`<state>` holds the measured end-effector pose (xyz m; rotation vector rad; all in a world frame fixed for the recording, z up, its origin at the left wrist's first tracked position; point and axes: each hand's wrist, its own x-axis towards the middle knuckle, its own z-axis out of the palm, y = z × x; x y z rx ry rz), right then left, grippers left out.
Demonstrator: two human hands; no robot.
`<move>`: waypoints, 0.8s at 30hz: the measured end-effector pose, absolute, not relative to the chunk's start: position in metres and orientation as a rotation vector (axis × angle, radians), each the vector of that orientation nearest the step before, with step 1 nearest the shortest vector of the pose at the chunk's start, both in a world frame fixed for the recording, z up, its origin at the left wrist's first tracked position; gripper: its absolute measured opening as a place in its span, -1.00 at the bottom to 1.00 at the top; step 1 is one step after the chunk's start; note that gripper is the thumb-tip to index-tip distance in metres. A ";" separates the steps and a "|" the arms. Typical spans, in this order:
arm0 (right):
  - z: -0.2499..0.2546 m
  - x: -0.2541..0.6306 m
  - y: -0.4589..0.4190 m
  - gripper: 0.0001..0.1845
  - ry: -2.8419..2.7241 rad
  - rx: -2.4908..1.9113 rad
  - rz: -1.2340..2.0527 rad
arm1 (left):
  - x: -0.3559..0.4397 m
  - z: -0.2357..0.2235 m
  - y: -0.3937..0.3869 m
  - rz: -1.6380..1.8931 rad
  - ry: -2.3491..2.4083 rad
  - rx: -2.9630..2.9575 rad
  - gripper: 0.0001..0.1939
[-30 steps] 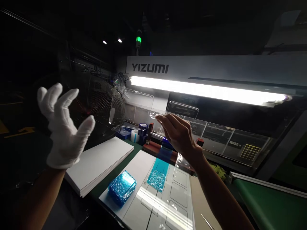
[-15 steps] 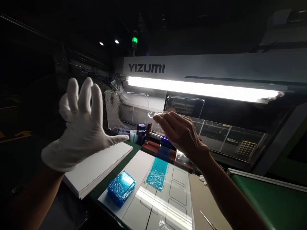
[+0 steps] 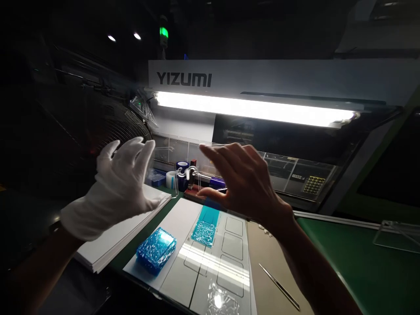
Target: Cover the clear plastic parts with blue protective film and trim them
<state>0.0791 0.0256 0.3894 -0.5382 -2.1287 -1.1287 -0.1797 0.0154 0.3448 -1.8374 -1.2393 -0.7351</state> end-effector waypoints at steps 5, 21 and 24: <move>0.385 0.096 0.024 0.08 -2.335 -0.748 -1.039 | -0.200 0.323 0.036 -0.803 -1.173 -1.925 0.19; 0.280 0.089 0.076 0.35 -2.631 -0.740 0.217 | -0.183 0.231 0.042 -1.691 -1.037 -2.715 -0.02; 0.290 0.101 0.069 0.33 -2.613 -0.870 -0.043 | -0.186 0.232 0.051 -1.240 -1.272 -2.626 0.04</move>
